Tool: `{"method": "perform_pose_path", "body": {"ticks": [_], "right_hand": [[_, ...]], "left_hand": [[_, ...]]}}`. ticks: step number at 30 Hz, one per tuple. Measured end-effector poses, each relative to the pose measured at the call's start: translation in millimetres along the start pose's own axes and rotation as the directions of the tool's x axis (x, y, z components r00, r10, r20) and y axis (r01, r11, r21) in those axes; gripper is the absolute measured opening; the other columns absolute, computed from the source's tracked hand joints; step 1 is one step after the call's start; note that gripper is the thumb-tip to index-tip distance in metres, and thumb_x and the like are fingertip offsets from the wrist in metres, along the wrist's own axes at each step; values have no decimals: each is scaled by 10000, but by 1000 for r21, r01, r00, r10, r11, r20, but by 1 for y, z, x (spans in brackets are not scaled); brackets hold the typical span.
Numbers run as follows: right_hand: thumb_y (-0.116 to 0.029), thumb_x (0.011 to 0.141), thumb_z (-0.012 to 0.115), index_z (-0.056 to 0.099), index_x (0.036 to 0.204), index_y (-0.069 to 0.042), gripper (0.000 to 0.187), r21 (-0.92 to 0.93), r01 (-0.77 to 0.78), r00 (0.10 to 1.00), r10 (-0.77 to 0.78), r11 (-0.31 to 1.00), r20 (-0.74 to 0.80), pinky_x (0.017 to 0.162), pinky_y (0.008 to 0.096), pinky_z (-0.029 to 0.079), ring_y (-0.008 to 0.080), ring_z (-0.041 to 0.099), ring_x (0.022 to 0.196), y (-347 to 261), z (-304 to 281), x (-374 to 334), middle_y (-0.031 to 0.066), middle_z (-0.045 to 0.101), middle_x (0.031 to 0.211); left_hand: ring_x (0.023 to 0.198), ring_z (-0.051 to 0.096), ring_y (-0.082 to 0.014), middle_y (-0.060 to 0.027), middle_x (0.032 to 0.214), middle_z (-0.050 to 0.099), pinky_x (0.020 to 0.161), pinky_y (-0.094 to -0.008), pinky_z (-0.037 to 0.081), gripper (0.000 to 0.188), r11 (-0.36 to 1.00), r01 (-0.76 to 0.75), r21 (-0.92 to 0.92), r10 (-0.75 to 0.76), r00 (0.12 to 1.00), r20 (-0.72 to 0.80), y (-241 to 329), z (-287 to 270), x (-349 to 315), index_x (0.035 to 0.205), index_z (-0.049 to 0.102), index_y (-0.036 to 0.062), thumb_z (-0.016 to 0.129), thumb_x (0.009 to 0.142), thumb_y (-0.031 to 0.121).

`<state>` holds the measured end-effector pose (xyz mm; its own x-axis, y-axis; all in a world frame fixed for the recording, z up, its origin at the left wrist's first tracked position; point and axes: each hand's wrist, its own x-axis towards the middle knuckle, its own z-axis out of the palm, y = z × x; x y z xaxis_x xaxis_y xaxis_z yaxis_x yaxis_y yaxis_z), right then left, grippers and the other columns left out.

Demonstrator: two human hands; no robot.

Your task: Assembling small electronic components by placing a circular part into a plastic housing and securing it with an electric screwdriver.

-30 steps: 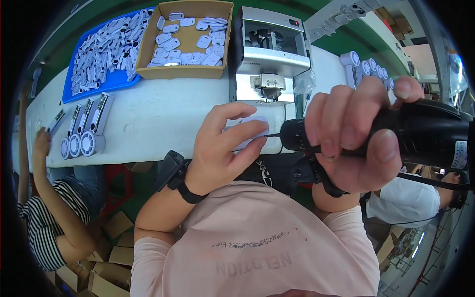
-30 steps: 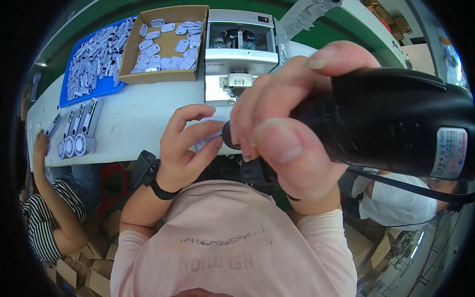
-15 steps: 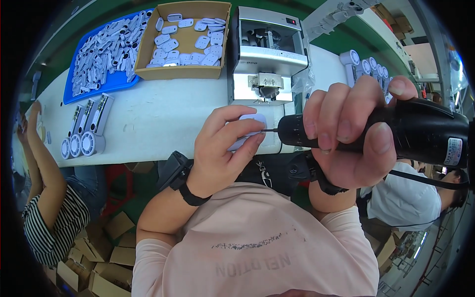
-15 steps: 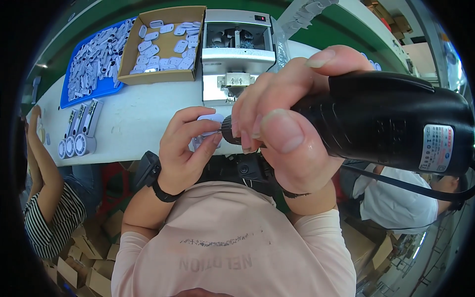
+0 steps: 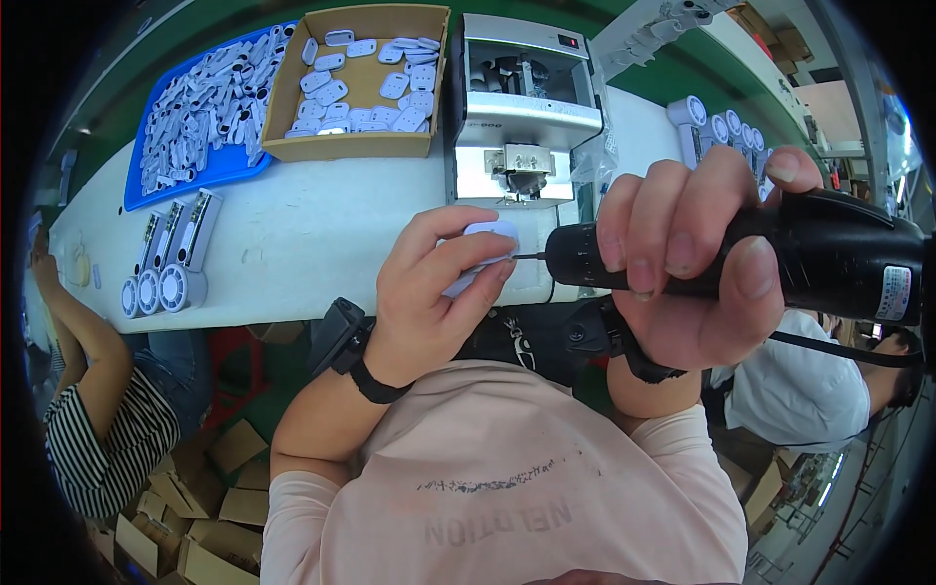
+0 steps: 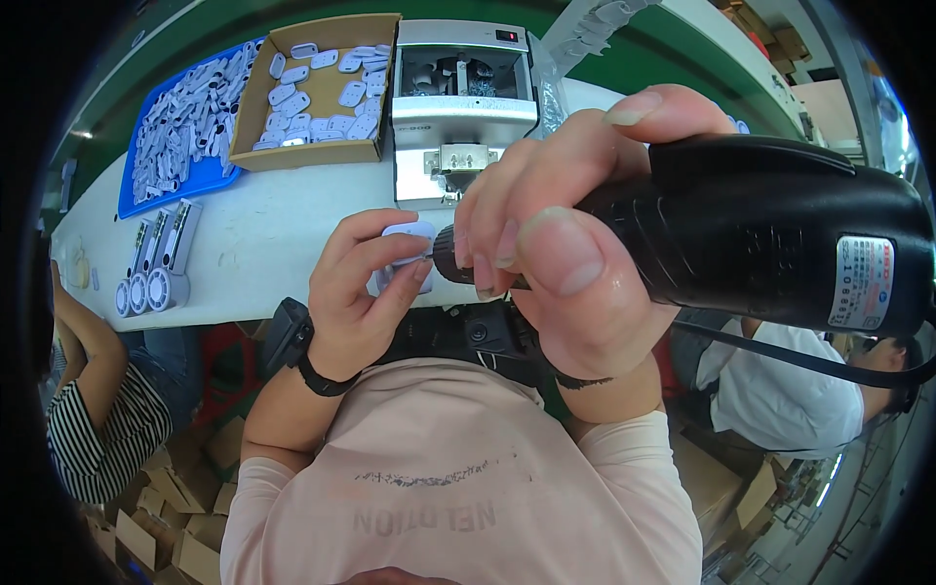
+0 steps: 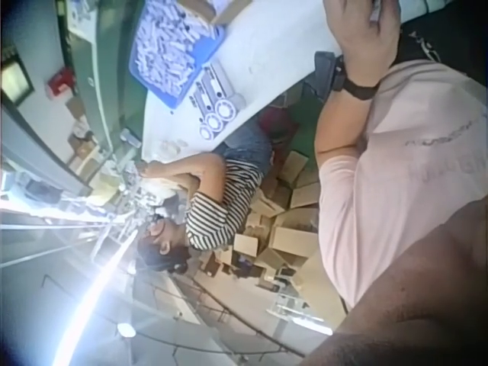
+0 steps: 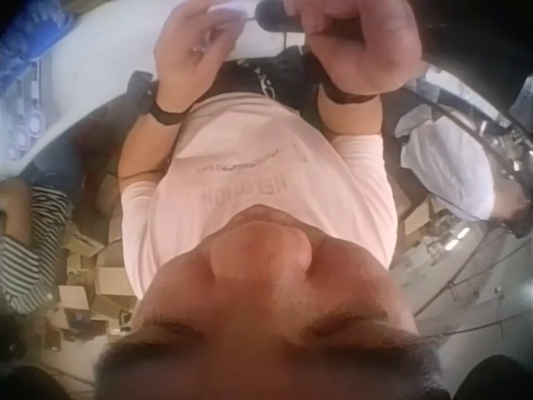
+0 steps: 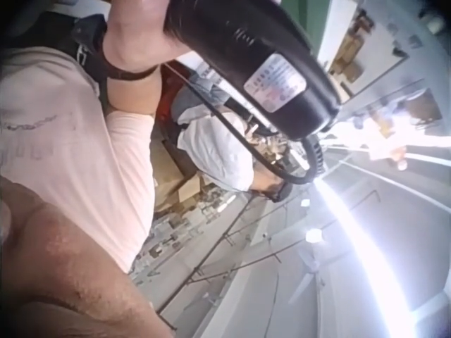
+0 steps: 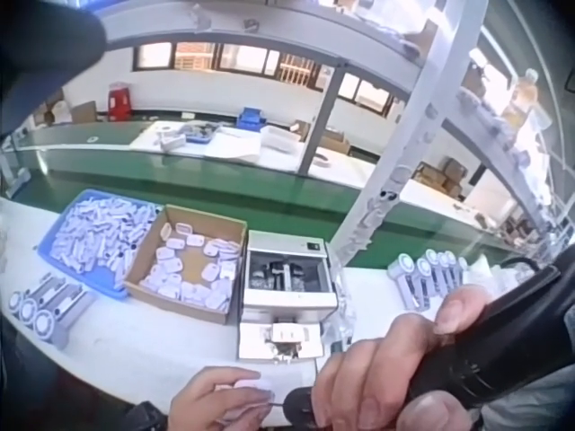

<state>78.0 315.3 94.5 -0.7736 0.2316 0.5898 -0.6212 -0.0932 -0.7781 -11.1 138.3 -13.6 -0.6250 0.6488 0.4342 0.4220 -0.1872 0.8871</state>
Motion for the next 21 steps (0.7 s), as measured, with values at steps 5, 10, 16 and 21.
{"method": "perform_pose_path", "body": {"ticks": [5,10,16,21], "right_hand": [[-255,1091,531,401,1510,-138,454,9,6,1000,-6,1000,2,700,391,482,188,562,704,3,-1,-1,54,565,913],[-250,1096,526,402,1501,-134,440,21,19,1000,-19,1000,-8,697,390,482,191,564,705,3,1,0,59,569,918],[-248,1100,523,397,1509,-135,443,5,2,1000,-2,1000,-22,700,397,488,195,567,698,2,5,2,58,573,918],[-237,1098,541,392,1514,-135,454,-46,-11,1000,10,999,-15,694,395,497,198,578,700,1,9,7,58,576,916]], "left_hand": [[988,701,-268,-129,1210,682,804,-340,580,240,1000,-10,11,10,1000,7,0,0,-1,1097,769,53,809,867,-6],[988,701,-272,-134,1212,682,803,-344,582,253,1000,8,-16,-8,1000,-2,-1,1,-3,1103,766,47,812,862,-10],[993,703,-280,-141,1218,685,807,-345,589,299,1000,-8,3,8,1000,-22,1,2,-3,1140,750,30,823,852,-11],[996,706,-284,-145,1224,685,808,-346,592,326,999,-24,21,25,1000,-13,-1,1,-3,1156,740,23,833,845,-4]]}}
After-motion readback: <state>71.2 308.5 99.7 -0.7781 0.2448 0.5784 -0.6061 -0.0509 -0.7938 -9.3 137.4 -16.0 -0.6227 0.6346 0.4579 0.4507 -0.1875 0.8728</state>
